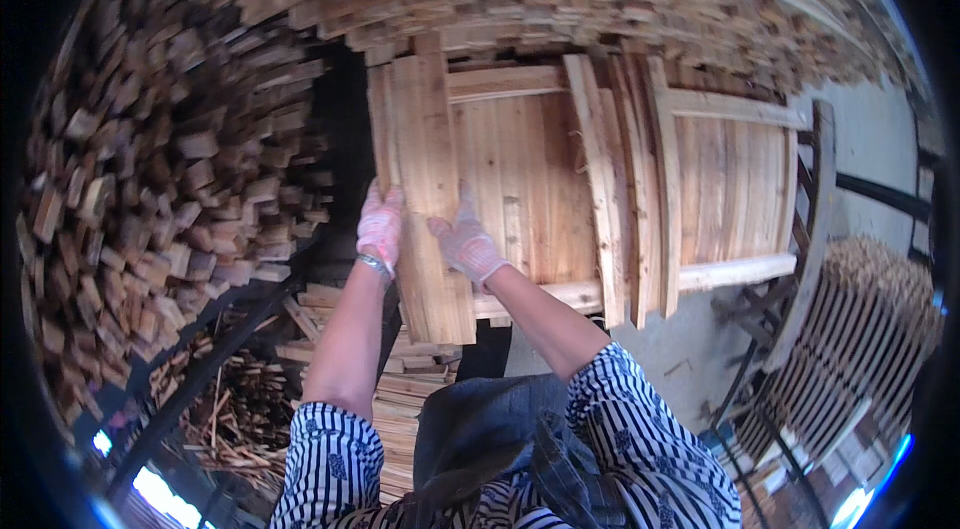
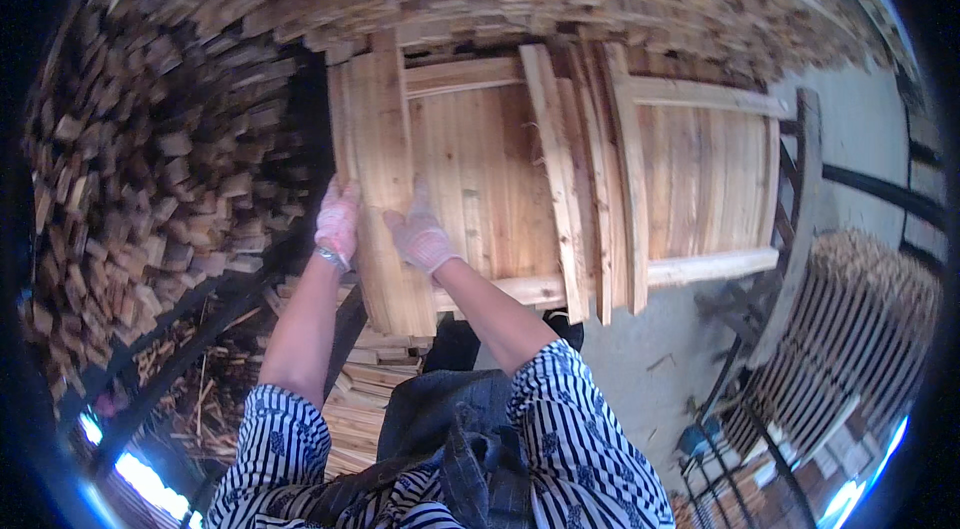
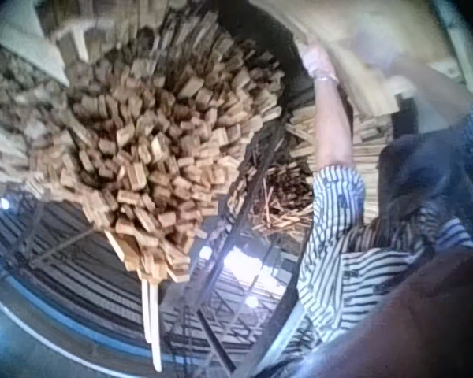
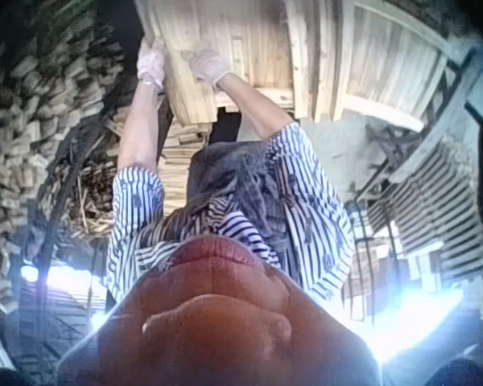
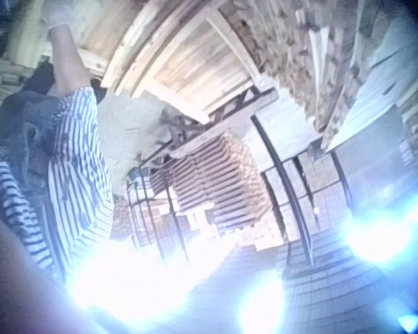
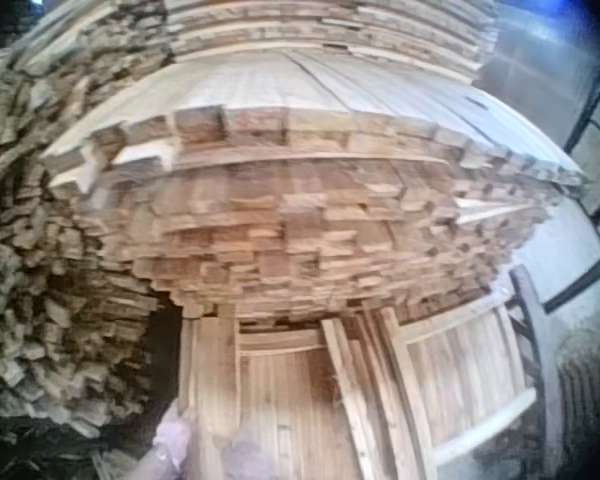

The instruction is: The person repeatedly picks up bundles of wooden planks from a pile on the floor and stacks them onto a large, organized stack on a metal rack. The person wears gloves and a striped shirt while performing this repetitive manual labor in a workshop environment.

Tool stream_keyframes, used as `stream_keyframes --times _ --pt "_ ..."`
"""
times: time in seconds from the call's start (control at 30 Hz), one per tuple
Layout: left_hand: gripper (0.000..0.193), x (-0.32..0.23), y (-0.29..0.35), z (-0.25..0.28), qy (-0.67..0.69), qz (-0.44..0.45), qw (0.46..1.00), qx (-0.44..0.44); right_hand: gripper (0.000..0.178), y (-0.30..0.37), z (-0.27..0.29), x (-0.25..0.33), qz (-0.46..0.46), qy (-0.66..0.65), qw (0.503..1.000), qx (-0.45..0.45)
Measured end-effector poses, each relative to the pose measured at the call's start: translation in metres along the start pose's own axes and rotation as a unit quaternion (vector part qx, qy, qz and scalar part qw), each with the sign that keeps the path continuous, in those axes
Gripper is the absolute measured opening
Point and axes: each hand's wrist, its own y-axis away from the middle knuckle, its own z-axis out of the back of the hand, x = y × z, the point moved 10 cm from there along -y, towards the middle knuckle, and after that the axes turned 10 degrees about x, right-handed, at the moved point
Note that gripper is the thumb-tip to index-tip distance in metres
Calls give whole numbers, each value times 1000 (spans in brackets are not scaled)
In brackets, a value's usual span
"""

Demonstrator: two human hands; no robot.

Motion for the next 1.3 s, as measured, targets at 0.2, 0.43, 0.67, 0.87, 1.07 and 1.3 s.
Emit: stream_keyframes --times 0.2,0.43,0.67,0.87,1.07,1.3 --pt "67 -20 5 -8 -116 41 992 23 83 20 29 18 -20 113 993 -17" --pt "106 -31 41 -24 -411 61 906 -85 90 164 243 47 -8 402 823 -402" --pt "120 -29 20 -42 -439 75 895 -23 88 142 337 -110 -92 86 971 -204" --pt "120 -20 30 -36 -444 111 888 -36 78 177 337 -71 -174 199 935 -238" --pt "117 -28 31 -44 -447 107 888 -27 69 157 317 -78 -67 4 982 -179" --pt "116 -37 34 -40 -429 115 896 -24 95 116 301 -72 -57 114 983 -135"
